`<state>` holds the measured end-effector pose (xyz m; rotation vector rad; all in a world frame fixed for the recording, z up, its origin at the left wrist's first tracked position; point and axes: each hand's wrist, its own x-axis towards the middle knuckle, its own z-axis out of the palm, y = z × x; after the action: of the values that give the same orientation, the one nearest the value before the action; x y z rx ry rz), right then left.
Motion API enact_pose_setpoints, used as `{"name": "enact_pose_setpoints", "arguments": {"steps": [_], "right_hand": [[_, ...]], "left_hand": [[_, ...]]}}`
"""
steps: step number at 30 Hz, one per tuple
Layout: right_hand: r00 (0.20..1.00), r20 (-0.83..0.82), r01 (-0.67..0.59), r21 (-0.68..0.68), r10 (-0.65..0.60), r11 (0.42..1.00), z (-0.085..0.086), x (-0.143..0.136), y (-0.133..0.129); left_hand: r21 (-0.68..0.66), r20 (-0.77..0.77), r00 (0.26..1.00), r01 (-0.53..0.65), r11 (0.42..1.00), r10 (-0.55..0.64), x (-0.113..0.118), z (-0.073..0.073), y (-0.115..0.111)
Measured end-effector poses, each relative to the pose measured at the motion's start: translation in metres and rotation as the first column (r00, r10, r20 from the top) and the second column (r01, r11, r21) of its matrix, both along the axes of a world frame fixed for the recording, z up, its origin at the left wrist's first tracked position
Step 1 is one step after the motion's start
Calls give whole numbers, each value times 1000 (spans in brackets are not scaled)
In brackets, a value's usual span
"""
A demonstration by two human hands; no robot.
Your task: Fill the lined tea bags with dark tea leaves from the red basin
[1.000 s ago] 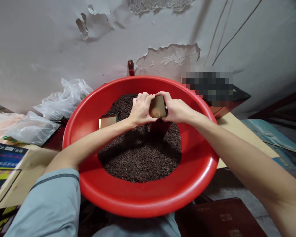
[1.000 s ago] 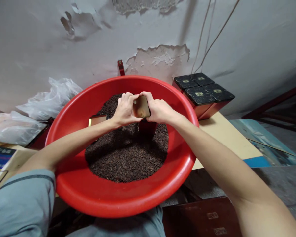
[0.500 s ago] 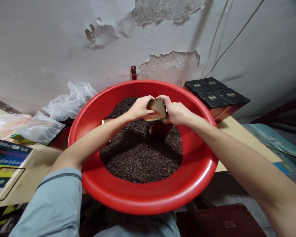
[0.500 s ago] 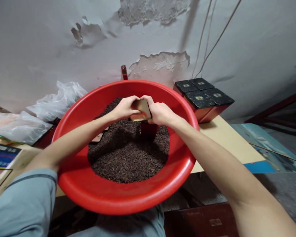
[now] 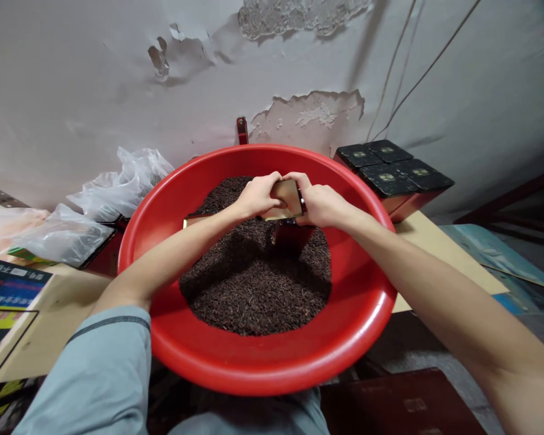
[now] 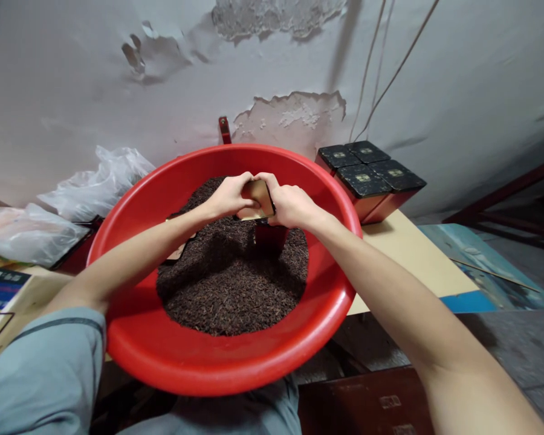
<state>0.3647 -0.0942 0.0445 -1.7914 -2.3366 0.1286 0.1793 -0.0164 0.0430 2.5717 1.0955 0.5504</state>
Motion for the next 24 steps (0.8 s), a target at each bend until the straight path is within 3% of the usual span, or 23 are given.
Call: {"name": "enact_pose_setpoints", "arguments": {"steps": [6, 11, 15, 24], "right_hand": [[999, -44, -10, 5, 10, 1000, -4, 6, 2], [1000, -5, 1, 6, -1, 1000, -5, 6, 4], [1000, 5, -1, -16, 1, 1000, -2, 4, 2], [999, -53, -6, -4, 6, 1000, -1, 2, 0]], "left_hand": [[1, -41, 991, 125, 992, -125, -4, 11, 7], [58, -96, 995, 48, 997, -42, -6, 14, 1], [37, -158, 986, 65, 997, -59, -1, 13, -5], [176, -277, 953, -75, 981, 122, 11, 5, -35]]}}
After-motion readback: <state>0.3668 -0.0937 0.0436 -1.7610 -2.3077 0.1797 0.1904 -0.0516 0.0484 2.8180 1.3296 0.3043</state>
